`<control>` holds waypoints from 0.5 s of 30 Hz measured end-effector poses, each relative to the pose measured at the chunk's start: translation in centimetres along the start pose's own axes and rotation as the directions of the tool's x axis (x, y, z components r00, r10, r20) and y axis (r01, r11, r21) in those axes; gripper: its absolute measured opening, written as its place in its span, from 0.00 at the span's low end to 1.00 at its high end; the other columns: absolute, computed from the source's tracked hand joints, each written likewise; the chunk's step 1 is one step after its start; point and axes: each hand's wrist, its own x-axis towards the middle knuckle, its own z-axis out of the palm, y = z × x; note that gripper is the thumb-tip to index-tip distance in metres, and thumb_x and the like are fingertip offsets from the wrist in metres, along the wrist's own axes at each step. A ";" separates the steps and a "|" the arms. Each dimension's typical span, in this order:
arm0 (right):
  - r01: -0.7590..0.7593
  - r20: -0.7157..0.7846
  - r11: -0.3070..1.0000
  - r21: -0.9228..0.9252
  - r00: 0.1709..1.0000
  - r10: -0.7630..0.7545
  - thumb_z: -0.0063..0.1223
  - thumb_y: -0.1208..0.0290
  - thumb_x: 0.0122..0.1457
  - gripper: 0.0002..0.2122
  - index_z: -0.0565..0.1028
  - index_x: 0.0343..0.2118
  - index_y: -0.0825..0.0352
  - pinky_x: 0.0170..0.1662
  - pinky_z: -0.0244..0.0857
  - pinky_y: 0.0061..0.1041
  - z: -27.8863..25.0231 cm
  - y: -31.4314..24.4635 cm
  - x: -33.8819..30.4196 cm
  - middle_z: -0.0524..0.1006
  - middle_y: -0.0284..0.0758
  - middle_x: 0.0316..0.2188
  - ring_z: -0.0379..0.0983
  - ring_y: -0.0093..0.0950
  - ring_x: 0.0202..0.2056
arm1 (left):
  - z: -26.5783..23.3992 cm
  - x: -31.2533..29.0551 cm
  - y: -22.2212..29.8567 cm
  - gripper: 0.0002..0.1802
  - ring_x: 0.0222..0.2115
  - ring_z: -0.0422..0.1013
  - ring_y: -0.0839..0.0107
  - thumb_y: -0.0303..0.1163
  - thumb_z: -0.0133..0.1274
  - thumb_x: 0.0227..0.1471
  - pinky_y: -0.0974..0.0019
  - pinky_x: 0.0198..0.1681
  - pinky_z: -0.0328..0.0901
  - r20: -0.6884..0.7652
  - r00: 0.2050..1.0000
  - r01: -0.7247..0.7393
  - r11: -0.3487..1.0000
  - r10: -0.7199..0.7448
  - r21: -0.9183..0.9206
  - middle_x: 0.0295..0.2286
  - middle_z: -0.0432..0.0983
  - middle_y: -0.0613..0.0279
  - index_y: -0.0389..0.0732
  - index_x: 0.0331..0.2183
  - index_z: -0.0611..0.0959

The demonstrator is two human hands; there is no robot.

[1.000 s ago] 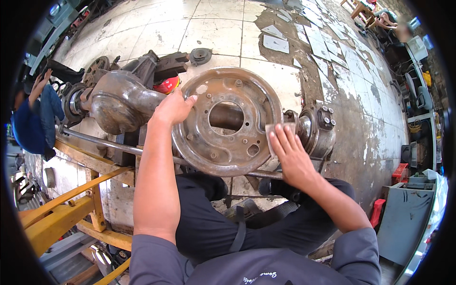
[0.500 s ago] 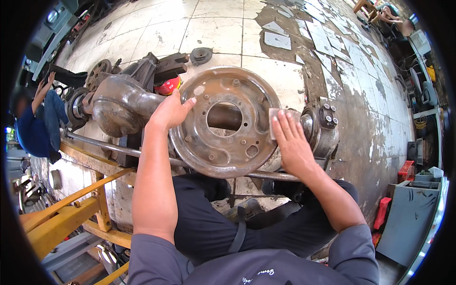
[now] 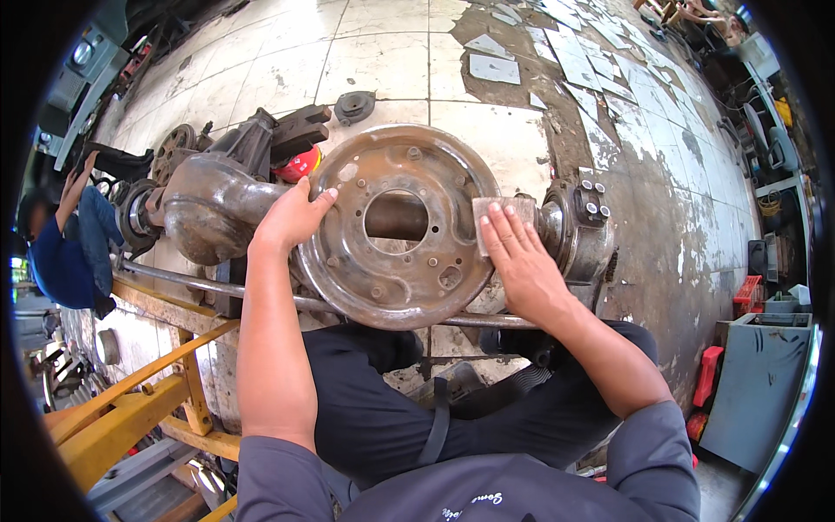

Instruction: The person sands the surface of a brake drum using a sanding block, moving the block in circular and back-and-forth motions across the metal surface. The person holds the drum steady with one hand while sanding with the other.

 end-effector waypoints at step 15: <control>-0.043 0.016 0.958 0.283 0.999 0.040 0.42 0.58 0.67 0.32 0.54 0.69 0.73 0.71 0.42 0.48 -0.2 1.7 2.9 0.49 0.52 0.71 0.42 0.50 0.72 | -0.1 -0.3 1.6 0.48 0.64 0.60 0.48 0.52 0.51 0.62 0.55 0.66 0.57 0.092 0.992 0.091 0.996 -0.090 -0.006 0.60 0.63 0.33 0.26 0.66 0.54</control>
